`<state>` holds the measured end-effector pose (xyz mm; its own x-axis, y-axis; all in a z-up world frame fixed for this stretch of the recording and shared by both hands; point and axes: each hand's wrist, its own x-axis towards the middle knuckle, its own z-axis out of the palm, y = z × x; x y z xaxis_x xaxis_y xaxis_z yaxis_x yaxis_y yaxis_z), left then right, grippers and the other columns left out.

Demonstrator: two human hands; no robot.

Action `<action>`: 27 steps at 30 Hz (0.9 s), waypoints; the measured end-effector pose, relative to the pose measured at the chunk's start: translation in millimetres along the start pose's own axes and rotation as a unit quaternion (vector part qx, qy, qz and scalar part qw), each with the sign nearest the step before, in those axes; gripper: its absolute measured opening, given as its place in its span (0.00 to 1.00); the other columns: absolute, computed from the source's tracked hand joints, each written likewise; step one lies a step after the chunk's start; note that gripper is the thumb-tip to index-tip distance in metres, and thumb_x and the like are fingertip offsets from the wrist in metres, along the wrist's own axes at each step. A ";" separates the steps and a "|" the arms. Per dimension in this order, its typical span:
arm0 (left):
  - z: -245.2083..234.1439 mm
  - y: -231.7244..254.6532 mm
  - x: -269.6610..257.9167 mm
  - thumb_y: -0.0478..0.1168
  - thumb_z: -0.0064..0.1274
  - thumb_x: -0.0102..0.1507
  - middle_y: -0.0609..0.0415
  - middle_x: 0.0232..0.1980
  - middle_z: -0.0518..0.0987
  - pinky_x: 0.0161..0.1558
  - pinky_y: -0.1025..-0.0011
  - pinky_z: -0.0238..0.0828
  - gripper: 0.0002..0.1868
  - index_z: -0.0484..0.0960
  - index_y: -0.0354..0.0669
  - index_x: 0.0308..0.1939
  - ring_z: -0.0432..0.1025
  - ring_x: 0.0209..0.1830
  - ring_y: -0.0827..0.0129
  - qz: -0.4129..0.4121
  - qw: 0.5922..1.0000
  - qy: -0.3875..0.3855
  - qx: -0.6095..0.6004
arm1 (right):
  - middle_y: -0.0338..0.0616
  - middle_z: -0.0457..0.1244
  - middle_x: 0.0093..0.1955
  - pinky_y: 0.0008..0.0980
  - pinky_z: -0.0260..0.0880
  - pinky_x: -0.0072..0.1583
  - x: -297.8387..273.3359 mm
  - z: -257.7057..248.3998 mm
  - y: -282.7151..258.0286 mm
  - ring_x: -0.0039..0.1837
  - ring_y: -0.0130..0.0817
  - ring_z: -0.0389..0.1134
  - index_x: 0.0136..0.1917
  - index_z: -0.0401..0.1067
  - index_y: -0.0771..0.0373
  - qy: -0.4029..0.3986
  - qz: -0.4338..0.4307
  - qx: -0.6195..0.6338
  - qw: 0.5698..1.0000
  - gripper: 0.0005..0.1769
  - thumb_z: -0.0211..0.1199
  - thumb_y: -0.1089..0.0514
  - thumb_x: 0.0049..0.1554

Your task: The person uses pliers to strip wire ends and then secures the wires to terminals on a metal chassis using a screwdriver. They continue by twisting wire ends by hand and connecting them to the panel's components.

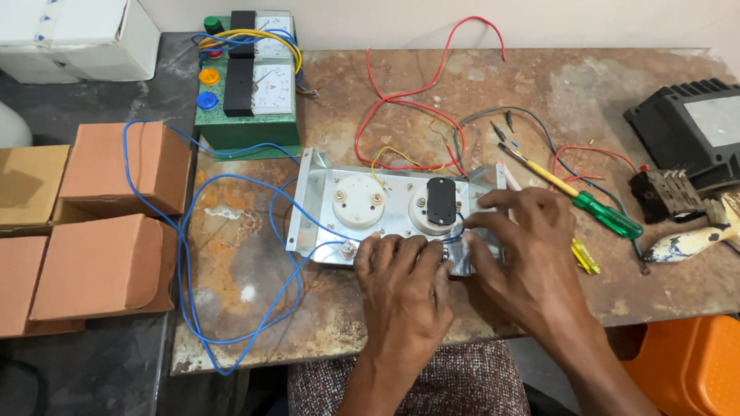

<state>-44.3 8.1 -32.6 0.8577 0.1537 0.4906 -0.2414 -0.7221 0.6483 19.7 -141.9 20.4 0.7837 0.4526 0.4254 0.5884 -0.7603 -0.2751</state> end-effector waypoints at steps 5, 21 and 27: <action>-0.7 2.4 0.8 0.41 0.53 0.64 0.47 0.48 0.78 0.67 0.45 0.48 0.10 0.82 0.40 0.44 0.69 0.56 0.52 0.008 0.999 -0.020 0.028 | 0.46 0.57 0.72 0.57 0.48 0.73 -10.8 3.1 -5.5 0.74 0.55 0.50 0.51 0.80 0.57 -0.001 0.014 -0.063 0.998 0.15 0.64 0.50 0.53; 5.5 -0.7 2.6 0.42 0.51 0.64 0.47 0.51 0.77 0.65 0.42 0.46 0.11 0.82 0.39 0.43 0.67 0.57 0.52 -0.001 0.998 -0.049 0.045 | 0.48 0.53 0.76 0.60 0.44 0.73 -6.5 8.4 0.7 0.76 0.56 0.46 0.51 0.81 0.57 -0.032 0.011 -0.037 0.999 0.21 0.66 0.50 0.44; 1.6 3.1 2.4 0.43 0.51 0.65 0.48 0.51 0.77 0.67 0.43 0.47 0.11 0.82 0.40 0.45 0.68 0.56 0.52 0.007 0.998 -0.029 0.049 | 0.49 0.54 0.75 0.58 0.49 0.72 -8.7 9.7 -10.8 0.76 0.56 0.47 0.58 0.76 0.60 0.012 0.034 -0.017 0.999 0.26 0.66 0.50 0.46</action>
<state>-42.3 5.2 -30.4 0.8800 0.1057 0.4632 -0.2107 -0.7870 0.5799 8.5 -133.2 11.2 0.8168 0.3883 0.4267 0.5261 -0.8049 -0.2745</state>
